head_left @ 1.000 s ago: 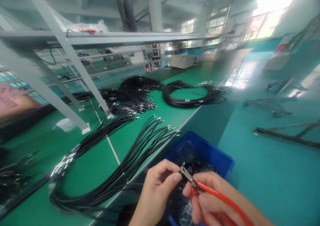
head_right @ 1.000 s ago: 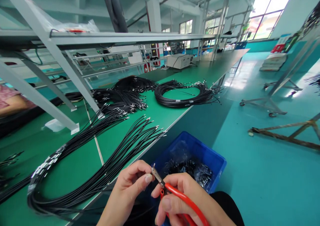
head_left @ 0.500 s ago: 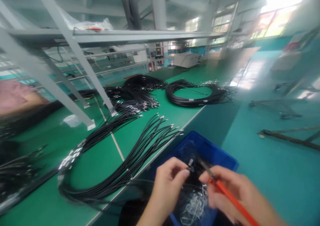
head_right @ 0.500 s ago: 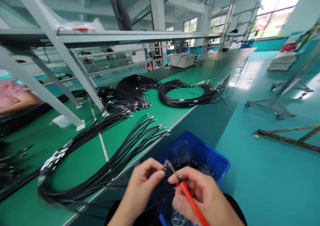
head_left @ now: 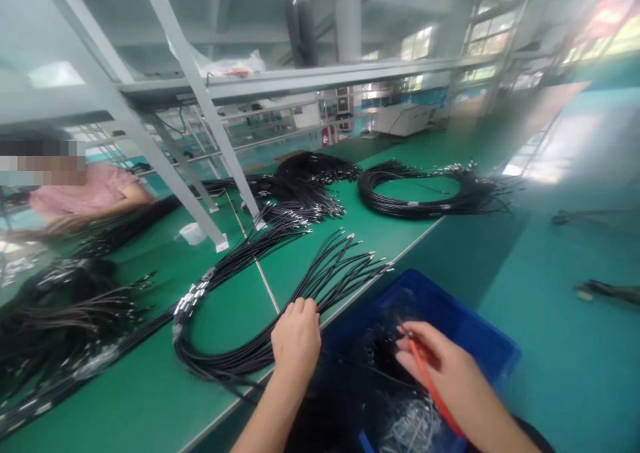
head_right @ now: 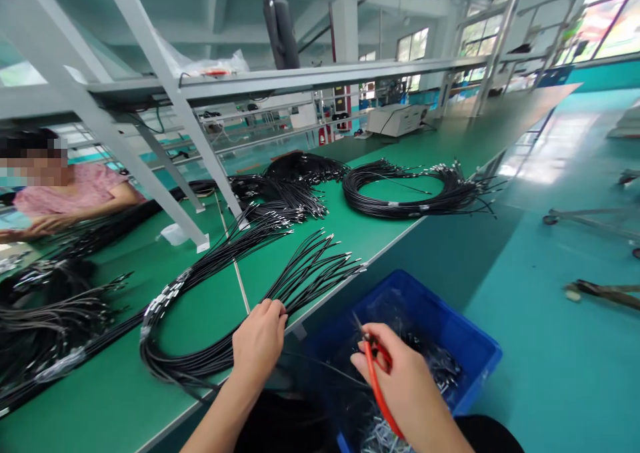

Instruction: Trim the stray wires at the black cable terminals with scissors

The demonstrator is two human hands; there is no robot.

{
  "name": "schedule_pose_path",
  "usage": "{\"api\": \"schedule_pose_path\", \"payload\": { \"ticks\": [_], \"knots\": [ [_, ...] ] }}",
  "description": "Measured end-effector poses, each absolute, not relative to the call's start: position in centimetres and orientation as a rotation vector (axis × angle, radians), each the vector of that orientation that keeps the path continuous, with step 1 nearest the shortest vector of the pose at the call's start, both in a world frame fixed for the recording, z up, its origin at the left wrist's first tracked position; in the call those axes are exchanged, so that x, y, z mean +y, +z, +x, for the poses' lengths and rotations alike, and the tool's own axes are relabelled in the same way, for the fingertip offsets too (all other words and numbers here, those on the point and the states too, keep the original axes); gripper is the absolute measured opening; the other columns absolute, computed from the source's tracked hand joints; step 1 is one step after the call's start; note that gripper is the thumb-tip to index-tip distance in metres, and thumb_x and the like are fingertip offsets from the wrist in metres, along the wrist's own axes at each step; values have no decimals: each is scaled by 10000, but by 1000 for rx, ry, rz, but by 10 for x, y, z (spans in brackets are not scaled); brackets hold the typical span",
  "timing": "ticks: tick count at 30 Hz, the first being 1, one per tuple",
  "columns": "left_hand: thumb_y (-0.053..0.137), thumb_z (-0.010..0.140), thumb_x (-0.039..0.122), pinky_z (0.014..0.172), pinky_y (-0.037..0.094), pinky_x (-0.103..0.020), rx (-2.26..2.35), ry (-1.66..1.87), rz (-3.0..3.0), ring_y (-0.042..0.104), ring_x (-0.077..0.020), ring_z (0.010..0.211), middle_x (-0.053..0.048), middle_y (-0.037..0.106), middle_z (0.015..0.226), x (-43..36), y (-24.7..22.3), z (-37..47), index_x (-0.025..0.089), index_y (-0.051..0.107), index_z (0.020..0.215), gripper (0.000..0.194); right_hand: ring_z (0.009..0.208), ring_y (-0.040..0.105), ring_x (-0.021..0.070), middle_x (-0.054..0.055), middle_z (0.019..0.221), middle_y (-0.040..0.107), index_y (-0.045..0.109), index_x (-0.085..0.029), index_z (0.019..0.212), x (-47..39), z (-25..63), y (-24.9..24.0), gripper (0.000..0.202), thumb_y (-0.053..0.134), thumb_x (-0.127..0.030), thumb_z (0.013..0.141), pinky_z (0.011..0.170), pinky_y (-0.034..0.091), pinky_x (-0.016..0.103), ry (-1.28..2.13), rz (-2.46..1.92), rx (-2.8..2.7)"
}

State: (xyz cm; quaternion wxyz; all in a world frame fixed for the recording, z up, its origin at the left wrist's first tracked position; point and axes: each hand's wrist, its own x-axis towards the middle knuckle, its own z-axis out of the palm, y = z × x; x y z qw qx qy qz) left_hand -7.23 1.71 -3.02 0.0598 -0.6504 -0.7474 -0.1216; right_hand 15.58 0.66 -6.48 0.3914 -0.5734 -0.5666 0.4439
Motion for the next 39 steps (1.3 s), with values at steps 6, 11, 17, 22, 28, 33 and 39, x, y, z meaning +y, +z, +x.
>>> {"api": "schedule_pose_path", "payload": {
  "ticks": [6,11,17,22,28,33,39],
  "knots": [
    [431,875,190,637,347,-294,-2277,-408,-1928,537,-209,733,-29,572,706,15,-26,-76,208,540,765,156,417,505,151,-66,437,562,613,-237,575,-3,136,-118,165,635,-88,507,446,309,234,1082,-1547,-1779],
    [360,898,203,675,347,-311,-2335,-572,-1855,532,-234,802,-61,569,784,11,-10,-72,208,528,799,195,655,640,241,11,690,689,599,-265,911,0,158,-112,225,576,-398,731,626,444,317,940,-1631,-1558],
    [412,850,212,613,393,-272,-2467,-922,-2136,562,-172,634,6,573,658,18,-4,-87,215,477,722,144,774,660,267,34,791,718,587,-245,913,10,182,-83,334,636,-479,680,704,478,342,995,-1509,-1196],
    [465,815,281,565,457,-239,-2493,-1337,-2427,568,-135,593,34,528,670,25,16,-93,179,491,939,162,677,621,207,-1,693,648,574,-196,924,8,182,-63,365,706,-398,650,647,488,303,1101,-1333,-1080],
    [544,818,217,729,458,-267,-2084,-1476,-2694,585,-155,777,-4,597,830,20,49,-31,217,516,1078,262,432,486,95,-46,629,558,550,-190,918,1,169,-29,319,712,-354,697,404,409,205,1260,-1139,-937],
    [491,868,176,681,431,-258,-1491,-1146,-2739,564,-163,758,-38,615,843,6,48,17,222,644,906,164,420,520,96,-64,562,539,558,-182,900,-5,165,-13,325,751,-317,676,424,427,198,1350,-1037,-900],
    [565,820,193,581,405,-217,-1850,-1414,-2883,540,-139,628,-10,597,695,-6,32,19,196,653,796,92,481,544,84,-34,703,624,553,-220,968,-17,163,-6,342,746,-296,697,446,444,180,1281,-939,-709]
  ]
}}
